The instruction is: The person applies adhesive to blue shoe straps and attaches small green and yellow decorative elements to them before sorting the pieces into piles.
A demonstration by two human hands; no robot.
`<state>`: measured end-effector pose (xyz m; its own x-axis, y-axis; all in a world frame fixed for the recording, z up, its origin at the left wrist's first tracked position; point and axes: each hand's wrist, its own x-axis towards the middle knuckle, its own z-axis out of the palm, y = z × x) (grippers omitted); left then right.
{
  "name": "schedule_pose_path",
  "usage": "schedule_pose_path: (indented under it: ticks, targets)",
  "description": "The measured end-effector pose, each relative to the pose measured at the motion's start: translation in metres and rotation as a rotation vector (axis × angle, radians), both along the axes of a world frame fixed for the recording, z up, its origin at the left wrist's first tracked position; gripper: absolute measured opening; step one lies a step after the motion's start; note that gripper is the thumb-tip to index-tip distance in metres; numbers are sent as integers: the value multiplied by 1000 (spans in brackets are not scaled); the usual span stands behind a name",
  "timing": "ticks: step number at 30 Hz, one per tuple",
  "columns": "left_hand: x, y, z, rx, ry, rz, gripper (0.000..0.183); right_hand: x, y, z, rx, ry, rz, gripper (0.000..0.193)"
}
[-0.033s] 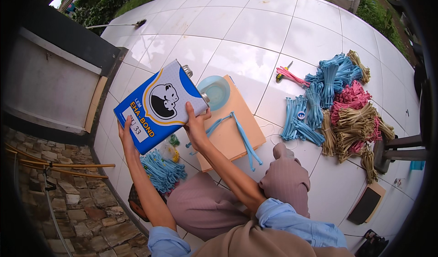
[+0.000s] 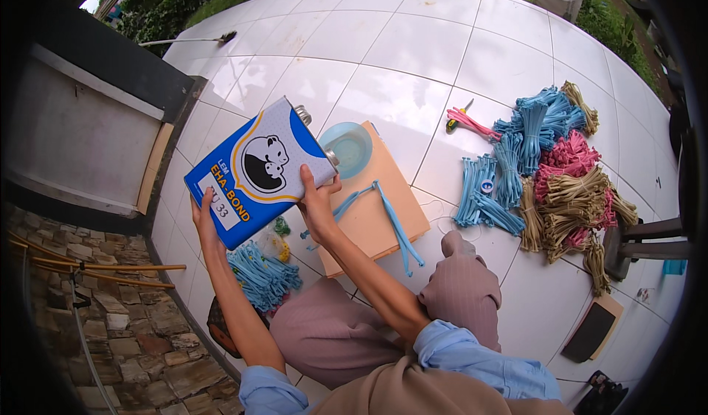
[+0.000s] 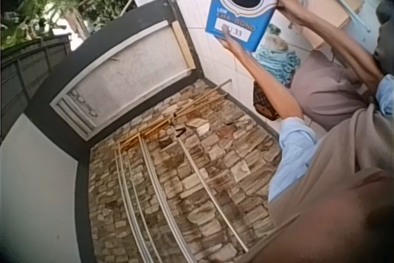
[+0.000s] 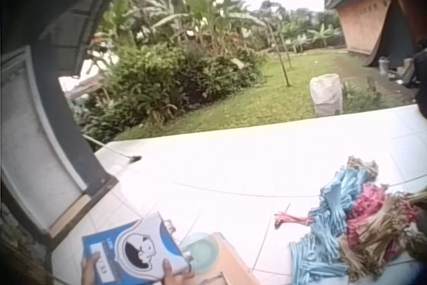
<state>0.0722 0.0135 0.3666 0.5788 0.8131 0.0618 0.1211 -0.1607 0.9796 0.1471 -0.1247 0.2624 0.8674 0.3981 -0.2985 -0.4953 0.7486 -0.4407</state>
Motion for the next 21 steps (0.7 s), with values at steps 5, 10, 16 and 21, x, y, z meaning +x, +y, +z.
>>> schedule_pose_path:
  ticks: [5,10,16,21]
  targets:
    - [-3,2,-1,-17,-39,6,53,-2,-2,5,19,58,40,102]
    - [-2,-4,3,16,7,15,53,-1,0,1,67,86,48,94]
    - [-4,9,-14,-33,-16,-23,50,2,3,-6,-58,24,-33,95]
    - [-26,26,-53,-305,-218,-116,50,-3,-9,29,-398,-256,-157,105]
